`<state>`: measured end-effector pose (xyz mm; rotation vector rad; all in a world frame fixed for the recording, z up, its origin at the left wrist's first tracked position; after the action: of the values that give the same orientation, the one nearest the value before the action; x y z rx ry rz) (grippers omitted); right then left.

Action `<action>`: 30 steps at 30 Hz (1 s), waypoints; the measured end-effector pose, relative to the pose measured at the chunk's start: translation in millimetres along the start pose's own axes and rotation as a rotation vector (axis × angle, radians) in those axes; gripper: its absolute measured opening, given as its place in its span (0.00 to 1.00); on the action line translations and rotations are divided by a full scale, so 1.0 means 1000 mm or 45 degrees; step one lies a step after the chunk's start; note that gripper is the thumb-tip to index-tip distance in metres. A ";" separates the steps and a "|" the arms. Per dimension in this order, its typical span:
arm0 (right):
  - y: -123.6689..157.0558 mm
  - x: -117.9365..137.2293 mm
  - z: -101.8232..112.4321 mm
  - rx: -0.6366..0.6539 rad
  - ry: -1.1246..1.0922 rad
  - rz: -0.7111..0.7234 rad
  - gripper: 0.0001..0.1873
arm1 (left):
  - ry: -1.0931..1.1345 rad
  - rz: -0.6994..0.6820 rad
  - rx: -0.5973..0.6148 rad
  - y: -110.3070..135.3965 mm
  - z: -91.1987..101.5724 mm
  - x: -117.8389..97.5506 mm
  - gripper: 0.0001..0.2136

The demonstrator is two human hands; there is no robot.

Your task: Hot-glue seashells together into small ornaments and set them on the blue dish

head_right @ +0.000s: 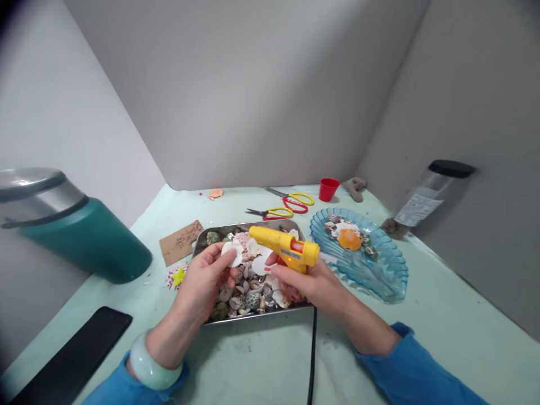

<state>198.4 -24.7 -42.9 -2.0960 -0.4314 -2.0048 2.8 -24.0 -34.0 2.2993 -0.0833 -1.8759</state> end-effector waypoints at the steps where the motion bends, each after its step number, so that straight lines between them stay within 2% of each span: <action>1: 0.000 0.001 0.000 0.037 0.021 -0.018 0.16 | -0.013 0.006 -0.009 0.000 0.000 0.000 0.11; 5: 0.000 0.002 -0.001 0.084 0.060 -0.049 0.16 | -0.080 0.030 -0.073 -0.001 0.001 -0.001 0.10; 13: -0.003 0.002 -0.003 0.091 0.062 -0.091 0.13 | -0.065 0.000 0.005 0.004 -0.001 -0.005 0.14; 19: -0.002 0.003 -0.002 0.083 0.129 -0.073 0.06 | -0.038 -0.066 -0.103 0.004 -0.002 -0.007 0.16; 30: -0.002 0.005 -0.005 0.078 0.090 -0.080 0.09 | -0.160 -0.120 -0.091 0.004 -0.001 -0.004 0.11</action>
<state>193.4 -24.5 -37.6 -1.9930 -0.5447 -2.0656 3.3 -27.6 -28.7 2.1736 0.0763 -2.0331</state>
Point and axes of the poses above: each hand's wrist, its own y-axis away from the middle knuckle, its own z-axis out of the back of the hand, x = y × z, the point moved 1 cm from there along -y, towards the middle knuckle, and after that the axes turned 2 degrees about -y, right-handed, at the moved point
